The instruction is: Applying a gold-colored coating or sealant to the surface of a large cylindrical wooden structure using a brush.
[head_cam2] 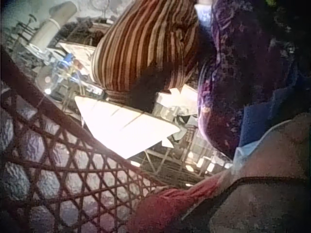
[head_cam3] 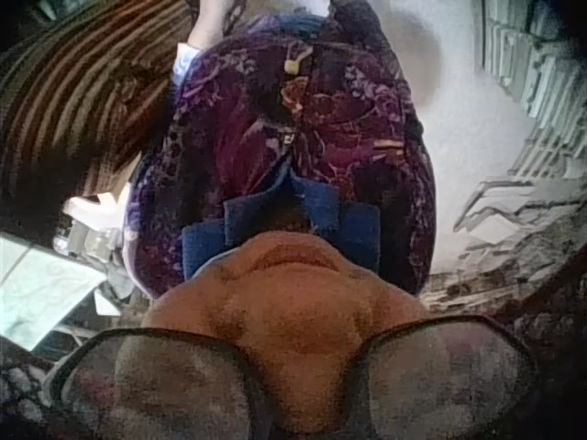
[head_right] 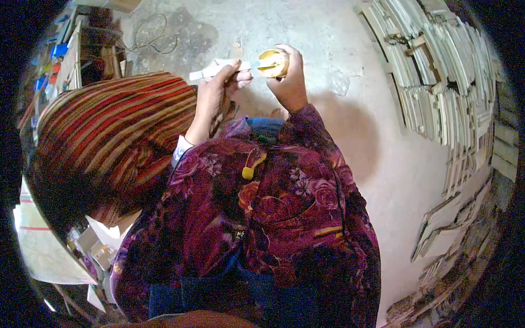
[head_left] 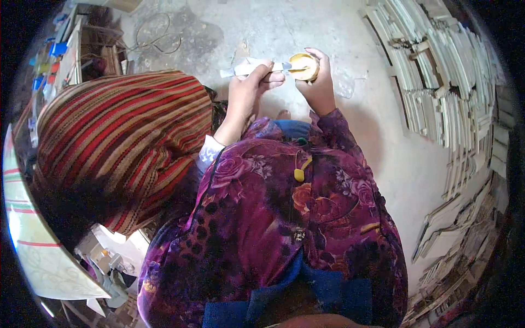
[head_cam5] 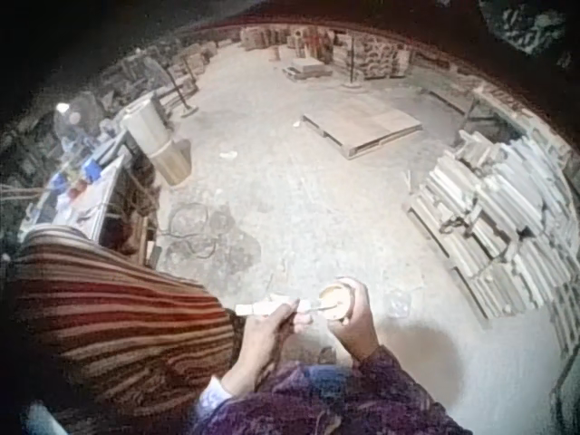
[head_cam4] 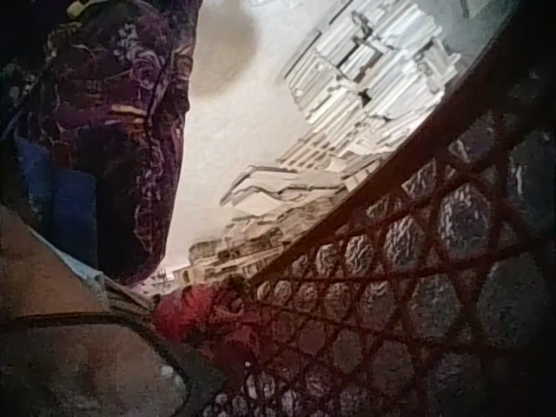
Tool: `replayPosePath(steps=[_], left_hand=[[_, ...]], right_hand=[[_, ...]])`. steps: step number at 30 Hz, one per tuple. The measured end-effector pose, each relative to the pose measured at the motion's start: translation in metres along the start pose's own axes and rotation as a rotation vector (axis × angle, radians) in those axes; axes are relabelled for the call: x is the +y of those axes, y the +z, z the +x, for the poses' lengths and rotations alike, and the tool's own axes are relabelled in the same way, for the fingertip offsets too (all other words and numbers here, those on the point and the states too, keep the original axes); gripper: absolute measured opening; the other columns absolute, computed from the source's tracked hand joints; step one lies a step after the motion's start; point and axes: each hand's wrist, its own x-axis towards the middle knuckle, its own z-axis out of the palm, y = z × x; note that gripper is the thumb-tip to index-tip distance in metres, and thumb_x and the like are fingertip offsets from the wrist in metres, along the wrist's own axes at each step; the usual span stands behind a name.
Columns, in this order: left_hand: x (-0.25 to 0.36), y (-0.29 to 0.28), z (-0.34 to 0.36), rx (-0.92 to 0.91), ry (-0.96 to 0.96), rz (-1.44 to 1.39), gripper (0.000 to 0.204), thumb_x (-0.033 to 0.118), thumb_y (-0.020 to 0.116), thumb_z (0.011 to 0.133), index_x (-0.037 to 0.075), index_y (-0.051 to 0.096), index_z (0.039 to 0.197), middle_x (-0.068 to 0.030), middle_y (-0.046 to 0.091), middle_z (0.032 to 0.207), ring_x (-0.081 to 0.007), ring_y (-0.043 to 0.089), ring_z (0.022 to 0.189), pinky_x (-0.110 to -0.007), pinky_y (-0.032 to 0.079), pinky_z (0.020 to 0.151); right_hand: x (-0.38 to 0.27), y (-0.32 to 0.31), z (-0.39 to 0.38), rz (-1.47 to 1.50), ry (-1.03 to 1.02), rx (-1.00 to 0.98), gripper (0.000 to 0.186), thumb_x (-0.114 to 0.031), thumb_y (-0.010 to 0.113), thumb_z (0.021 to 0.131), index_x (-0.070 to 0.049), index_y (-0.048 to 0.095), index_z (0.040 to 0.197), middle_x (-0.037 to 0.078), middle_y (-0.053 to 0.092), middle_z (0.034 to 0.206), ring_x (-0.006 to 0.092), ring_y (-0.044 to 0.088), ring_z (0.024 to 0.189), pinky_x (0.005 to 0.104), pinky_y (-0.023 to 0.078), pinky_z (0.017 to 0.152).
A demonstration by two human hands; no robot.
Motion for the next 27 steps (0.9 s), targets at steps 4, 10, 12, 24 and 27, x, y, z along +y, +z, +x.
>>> replayPosePath(steps=[4, 10, 12, 24, 27], left_hand=[[0.018, -0.009, 0.018, -0.083, 0.534, 0.698, 0.019, 0.015, 0.064, 0.089, -0.001, 0.064, 0.098, -0.0097, 0.069, 0.082, -0.0166, 0.066, 0.074, -0.028, 0.050, 0.069], [0.028, -0.007, 0.042, -0.128, 0.703, 0.968, 0.016, 0.017, 0.069, 0.084, 0.003, 0.067, 0.091, -0.0082, 0.066, 0.078, -0.0185, 0.064, 0.074, -0.031, 0.049, 0.068], [0.041, -0.012, 0.057, -0.121, 0.493, 0.721, 0.013, 0.009, 0.065, 0.088, 0.001, 0.068, 0.097, -0.0077, 0.068, 0.088, -0.0126, 0.066, 0.077, -0.024, 0.050, 0.068], [0.102, 0.033, 0.150, 0.115, 0.471, 0.776, 0.015, 0.014, 0.065, 0.088, 0.000, 0.067, 0.095, -0.0065, 0.068, 0.084, -0.0127, 0.063, 0.076, -0.026, 0.049, 0.069], [0.096, 0.051, 0.176, 0.041, 0.826, 1.162, 0.011, 0.013, 0.068, 0.085, 0.005, 0.068, 0.091, -0.0076, 0.065, 0.076, -0.0151, 0.063, 0.070, -0.027, 0.047, 0.064]], right_hand=[[0.001, 0.006, 0.030, 0.084, 0.017, -0.102, 0.055, 0.008, 0.058, 0.067, -0.001, 0.043, 0.119, 0.011, 0.054, 0.111, 0.0179, 0.056, 0.106, 0.0293, 0.047, 0.091], [0.017, 0.022, 0.079, 0.104, 0.017, -0.283, 0.054, 0.007, 0.055, 0.065, -0.002, 0.044, 0.117, 0.012, 0.054, 0.108, 0.0207, 0.056, 0.105, 0.0300, 0.046, 0.091], [0.024, 0.029, 0.099, 0.229, 0.120, -0.364, 0.055, 0.008, 0.054, 0.064, -0.003, 0.045, 0.117, 0.011, 0.054, 0.109, 0.0196, 0.055, 0.106, 0.0298, 0.046, 0.092], [0.062, 0.046, 0.241, 0.381, 0.171, -0.721, 0.055, 0.007, 0.052, 0.064, -0.003, 0.049, 0.119, 0.009, 0.057, 0.115, 0.0184, 0.055, 0.111, 0.0292, 0.042, 0.098], [0.070, 0.044, 0.274, 0.389, 0.177, -0.787, 0.057, 0.008, 0.052, 0.065, -0.003, 0.049, 0.121, 0.009, 0.057, 0.116, 0.0174, 0.054, 0.112, 0.0291, 0.042, 0.098]])
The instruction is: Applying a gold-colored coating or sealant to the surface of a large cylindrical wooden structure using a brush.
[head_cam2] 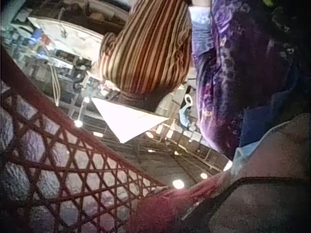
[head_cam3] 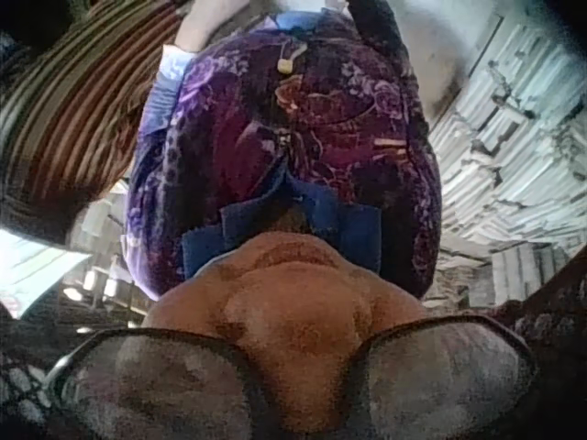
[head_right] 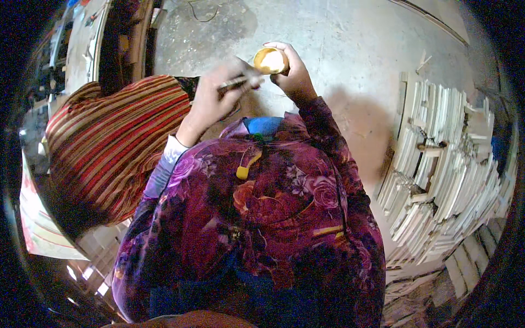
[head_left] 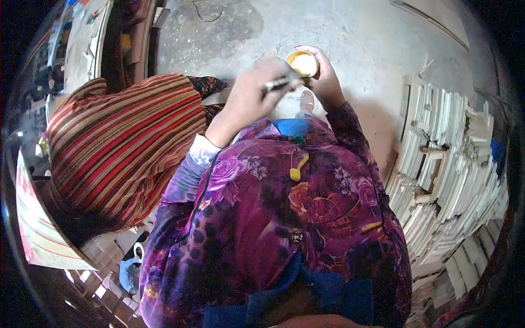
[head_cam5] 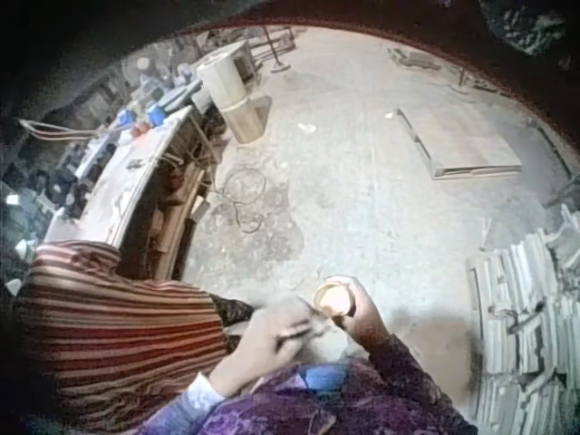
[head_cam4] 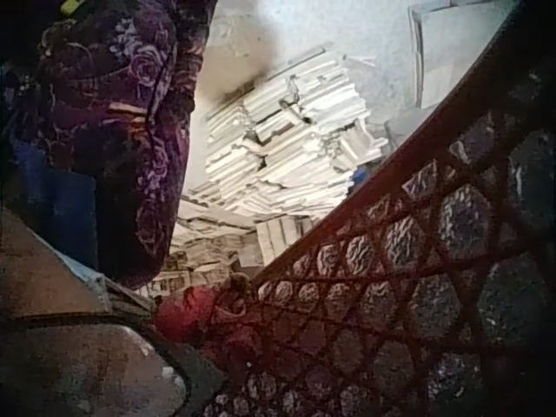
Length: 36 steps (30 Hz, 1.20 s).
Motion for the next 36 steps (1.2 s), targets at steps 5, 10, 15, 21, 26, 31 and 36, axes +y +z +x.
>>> replayPosePath(steps=[5, 10, 15, 21, 26, 31, 36], left_hand=[[-0.003, -0.014, 0.048, -0.079, -0.304, -0.232, 0.016, 0.019, 0.068, 0.086, 0.003, 0.068, 0.088, -0.0084, 0.065, 0.078, -0.0143, 0.062, 0.071, -0.028, 0.047, 0.065], [0.001, 0.005, 0.079, -0.006, -0.047, -0.019, 0.020, 0.002, 0.063, 0.071, 0.000, 0.063, 0.091, -0.0151, 0.062, 0.090, -0.0304, 0.060, 0.080, -0.036, 0.047, 0.069], [-0.038, -0.023, 0.110, -0.229, -0.210, -0.120, 0.014, 0.013, 0.065, 0.086, 0.000, 0.066, 0.092, -0.0120, 0.065, 0.084, -0.0190, 0.063, 0.079, -0.030, 0.048, 0.073], [-0.076, -0.038, 0.168, -0.112, -0.100, -0.062, 0.010, 0.006, 0.064, 0.083, -0.002, 0.063, 0.090, -0.0128, 0.064, 0.084, -0.0244, 0.064, 0.080, -0.033, 0.049, 0.073], [-0.143, -0.088, 0.211, -0.294, -0.092, -0.195, 0.007, 0.003, 0.062, 0.082, -0.002, 0.061, 0.087, -0.0140, 0.064, 0.084, -0.0256, 0.065, 0.079, -0.032, 0.050, 0.070], [-0.217, -0.144, 0.259, -0.189, -0.301, -0.471, 0.011, 0.004, 0.060, 0.089, -0.003, 0.066, 0.095, -0.0076, 0.066, 0.088, -0.0150, 0.066, 0.079, -0.026, 0.052, 0.070], [-0.265, -0.169, 0.296, 0.011, -0.412, -0.352, 0.012, 0.008, 0.063, 0.089, -0.003, 0.067, 0.093, -0.0065, 0.066, 0.088, -0.0132, 0.066, 0.079, -0.025, 0.052, 0.069]], right_hand=[[-0.006, -0.030, 0.026, 0.042, 0.025, -0.113, 0.058, 0.009, 0.051, 0.066, -0.003, 0.048, 0.123, 0.008, 0.057, 0.115, 0.0161, 0.054, 0.112, 0.0288, 0.042, 0.097], [-0.012, -0.045, 0.060, 0.036, -0.076, -0.116, 0.051, 0.003, 0.061, 0.073, -0.004, 0.048, 0.122, 0.006, 0.057, 0.113, 0.0150, 0.054, 0.111, 0.0290, 0.042, 0.097], [0.006, -0.058, 0.098, 0.021, -0.010, -0.223, 0.054, 0.001, 0.069, 0.073, -0.005, 0.047, 0.123, 0.006, 0.059, 0.112, 0.0149, 0.056, 0.106, 0.0285, 0.045, 0.093], [-0.014, -0.055, 0.175, 0.127, 0.105, -0.188, 0.054, -0.007, 0.072, 0.073, -0.003, 0.049, 0.122, 0.006, 0.059, 0.111, 0.0150, 0.057, 0.104, 0.0282, 0.046, 0.091], [0.002, -0.054, 0.250, -0.060, 0.065, -0.301, 0.054, -0.014, 0.073, 0.074, -0.005, 0.050, 0.123, 0.006, 0.058, 0.112, 0.0152, 0.056, 0.104, 0.0282, 0.048, 0.087], [-0.009, -0.034, 0.341, 0.159, 0.160, -0.308, 0.065, -0.008, 0.074, 0.075, -0.011, 0.040, 0.130, 0.004, 0.053, 0.117, 0.0155, 0.054, 0.106, 0.0288, 0.050, 0.085], [-0.014, -0.003, 0.426, 0.270, 0.119, -0.222, 0.069, -0.002, 0.080, 0.069, -0.011, 0.042, 0.126, 0.005, 0.053, 0.115, 0.0157, 0.054, 0.108, 0.0301, 0.049, 0.090]])
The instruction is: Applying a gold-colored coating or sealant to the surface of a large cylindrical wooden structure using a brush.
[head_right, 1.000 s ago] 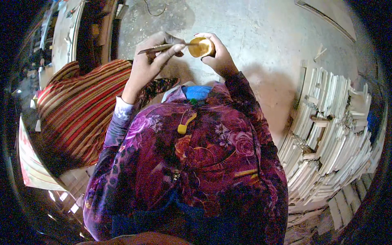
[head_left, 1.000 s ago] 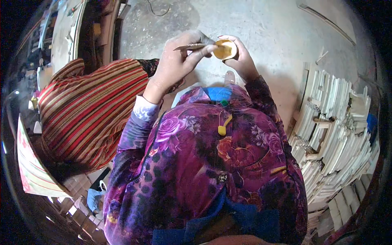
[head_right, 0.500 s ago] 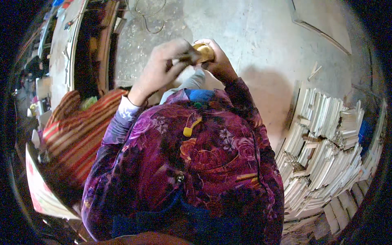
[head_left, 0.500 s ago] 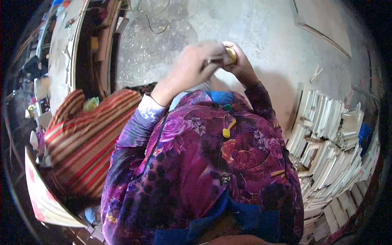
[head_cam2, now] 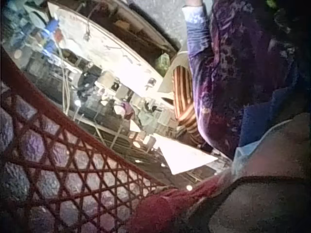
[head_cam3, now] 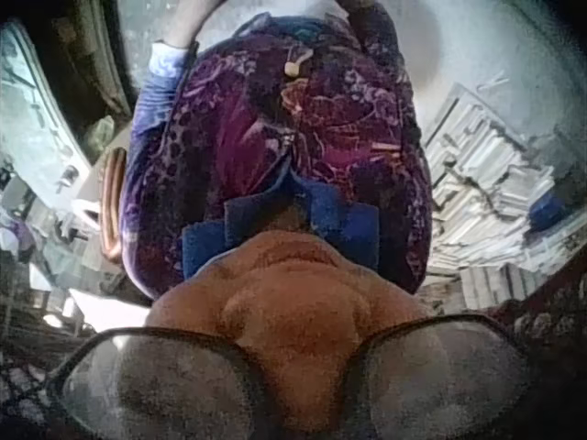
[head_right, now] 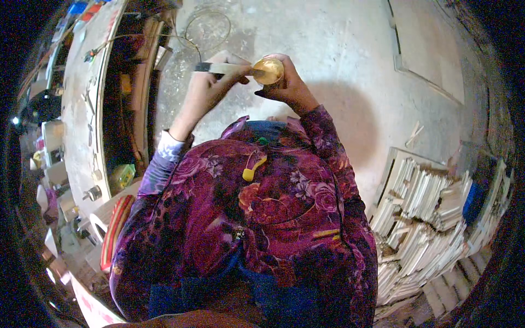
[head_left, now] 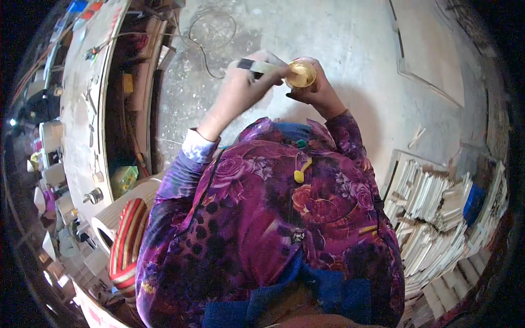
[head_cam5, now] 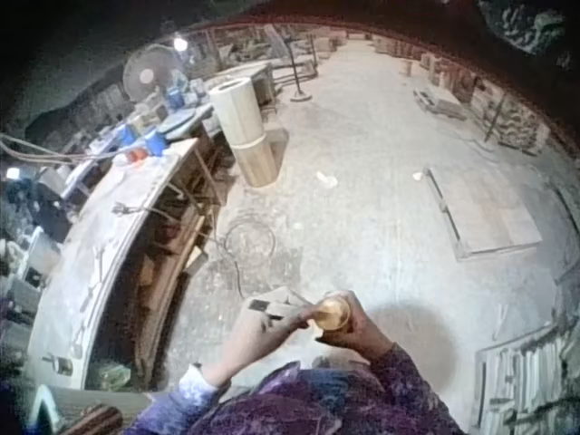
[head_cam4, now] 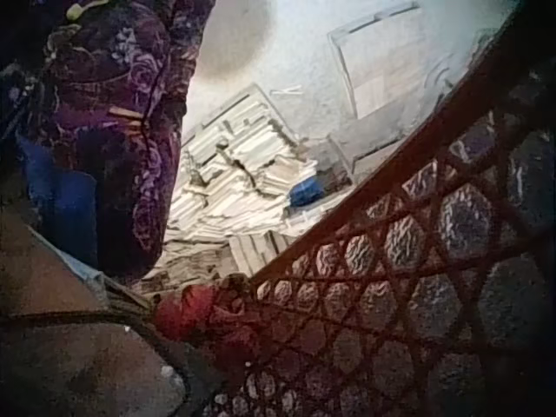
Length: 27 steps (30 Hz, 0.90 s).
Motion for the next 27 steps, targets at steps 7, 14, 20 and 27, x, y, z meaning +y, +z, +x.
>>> replayPosePath(steps=[7, 14, 20, 27], left_hand=[[-0.028, -0.074, 0.065, 0.304, -0.059, 0.197, 0.024, 0.021, 0.067, 0.088, -0.003, 0.067, 0.092, -0.0087, 0.066, 0.072, -0.0122, 0.065, 0.066, -0.028, 0.050, 0.058], [-0.043, -0.134, 0.171, 0.606, -0.009, 0.719, 0.029, 0.030, 0.064, 0.087, 0.002, 0.062, 0.078, -0.0190, 0.060, 0.065, -0.0366, 0.060, 0.060, -0.040, 0.045, 0.052], [-0.035, -0.179, 0.247, 0.415, 0.083, 0.453, 0.018, 0.018, 0.065, 0.086, 0.000, 0.063, 0.081, -0.0155, 0.056, 0.071, -0.0294, 0.058, 0.064, -0.034, 0.044, 0.057], [-0.038, -0.255, 0.295, 0.535, -0.219, 0.269, 0.022, 0.025, 0.065, 0.087, 0.003, 0.067, 0.089, -0.0092, 0.066, 0.077, -0.0131, 0.063, 0.067, -0.028, 0.048, 0.060]], right_hand=[[0.009, 0.005, 0.139, -0.238, -0.019, -0.102, 0.071, -0.011, 0.085, 0.068, -0.007, 0.044, 0.125, 0.005, 0.055, 0.116, 0.0152, 0.054, 0.109, 0.0304, 0.047, 0.094], [0.011, 0.009, 0.287, -0.166, -0.025, -0.303, 0.057, -0.002, 0.071, 0.070, -0.005, 0.049, 0.123, 0.006, 0.056, 0.112, 0.0146, 0.055, 0.106, 0.0303, 0.046, 0.092], [-0.021, -0.020, 0.418, -0.113, 0.159, -0.590, 0.054, 0.002, 0.068, 0.069, -0.004, 0.051, 0.120, 0.003, 0.060, 0.101, 0.0135, 0.058, 0.094, 0.0295, 0.050, 0.085], [-0.047, -0.021, 0.507, -0.089, 0.215, -0.658, 0.061, 0.000, 0.066, 0.065, 0.000, 0.048, 0.123, 0.006, 0.059, 0.112, 0.0160, 0.057, 0.106, 0.0299, 0.046, 0.094]])
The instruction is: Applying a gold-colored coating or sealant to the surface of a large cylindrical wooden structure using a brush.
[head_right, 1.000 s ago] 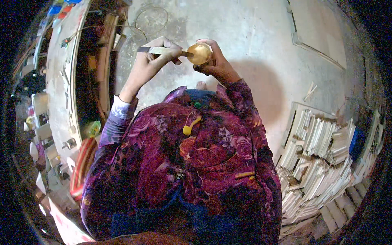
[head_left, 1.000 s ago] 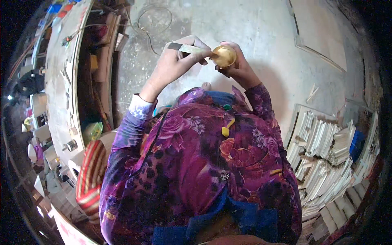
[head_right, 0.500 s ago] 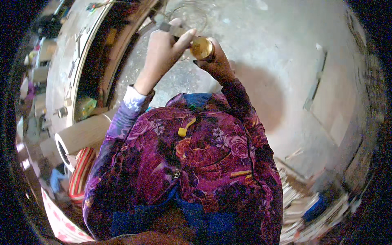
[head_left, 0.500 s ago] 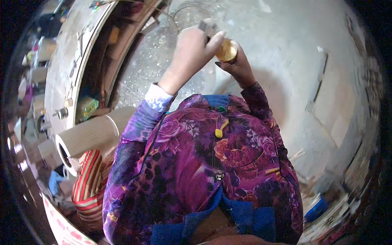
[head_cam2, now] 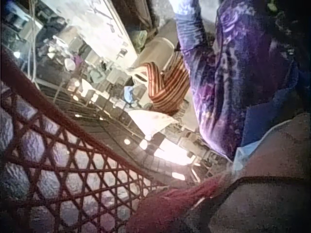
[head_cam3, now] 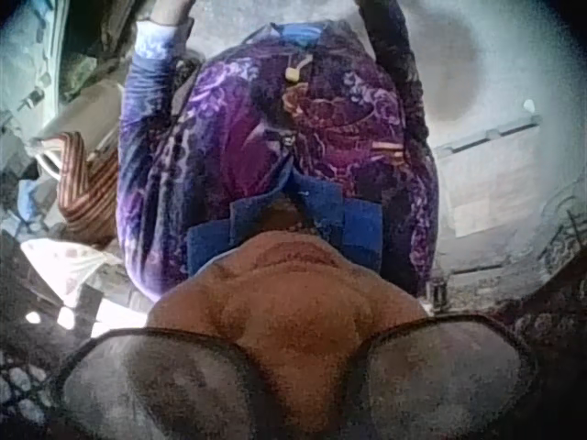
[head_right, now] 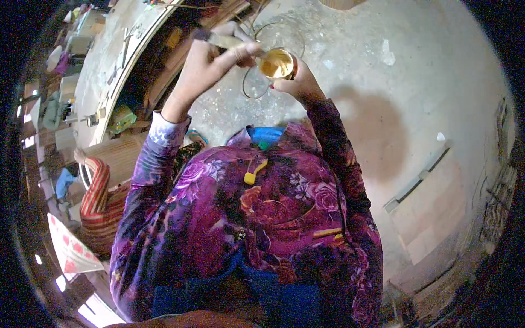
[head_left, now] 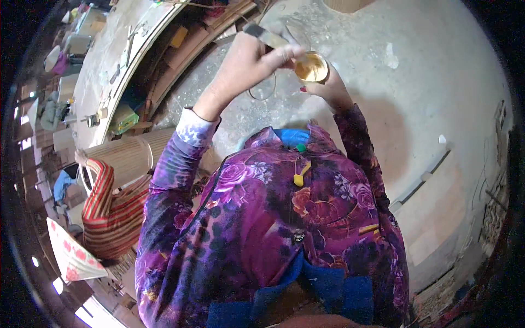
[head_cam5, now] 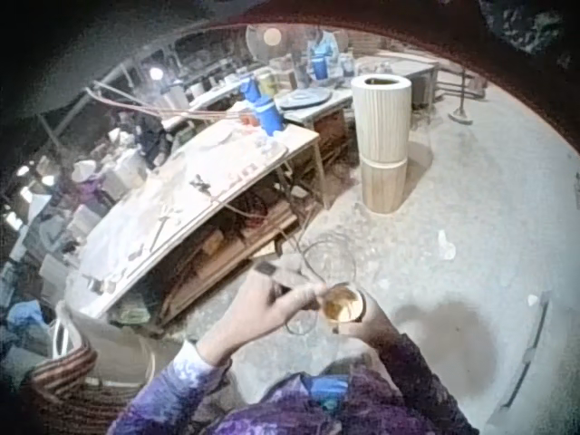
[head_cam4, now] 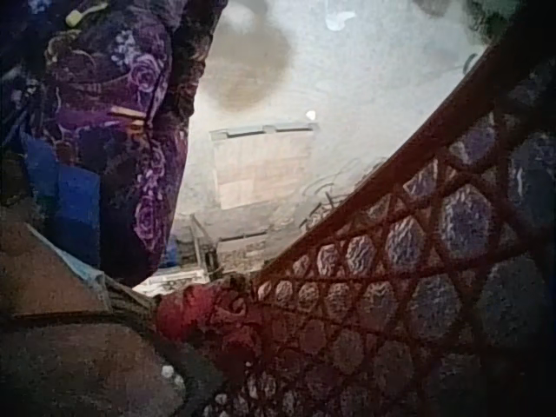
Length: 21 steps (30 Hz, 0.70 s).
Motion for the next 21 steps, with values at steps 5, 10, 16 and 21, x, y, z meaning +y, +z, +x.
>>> replayPosePath(steps=[5, 10, 16, 21], left_hand=[[0.005, 0.005, 0.053, 0.154, 0.256, 0.325, 0.025, 0.028, 0.065, 0.085, 0.003, 0.065, 0.088, -0.0177, 0.063, 0.072, -0.0285, 0.061, 0.060, -0.037, 0.047, 0.059], [-0.029, -0.028, 0.085, -0.201, 0.164, -0.093, 0.011, 0.010, 0.064, 0.089, -0.001, 0.066, 0.091, -0.0045, 0.067, 0.085, -0.0103, 0.065, 0.076, -0.022, 0.051, 0.066], [-0.082, -0.083, 0.166, -0.086, 0.322, 0.123, 0.011, 0.005, 0.064, 0.086, -0.002, 0.066, 0.095, -0.0074, 0.066, 0.086, -0.0129, 0.063, 0.077, -0.025, 0.051, 0.067], [-0.099, -0.108, 0.204, -0.171, 0.498, -0.040, 0.010, 0.003, 0.066, 0.083, -0.002, 0.064, 0.092, -0.0098, 0.064, 0.082, -0.0153, 0.063, 0.074, -0.028, 0.050, 0.066]], right_hand=[[-0.013, -0.008, 0.048, -0.139, -0.067, 0.042, 0.063, 0.000, 0.069, 0.066, 0.000, 0.046, 0.124, 0.006, 0.059, 0.112, 0.0161, 0.057, 0.108, 0.0304, 0.044, 0.096], [-0.007, -0.047, 0.089, 0.070, 0.122, -0.048, 0.069, -0.006, 0.077, 0.066, -0.001, 0.045, 0.127, 0.006, 0.057, 0.116, 0.0176, 0.055, 0.112, 0.0325, 0.043, 0.098], [-0.019, -0.054, 0.170, -0.117, -0.102, 0.018, 0.064, -0.003, 0.072, 0.066, -0.005, 0.048, 0.125, 0.004, 0.055, 0.114, 0.0151, 0.053, 0.108, 0.0303, 0.042, 0.096], [-0.017, -0.060, 0.240, 0.111, -0.016, 0.004, 0.066, -0.004, 0.074, 0.064, -0.005, 0.047, 0.125, 0.004, 0.054, 0.116, 0.0146, 0.051, 0.112, 0.0309, 0.042, 0.097]])
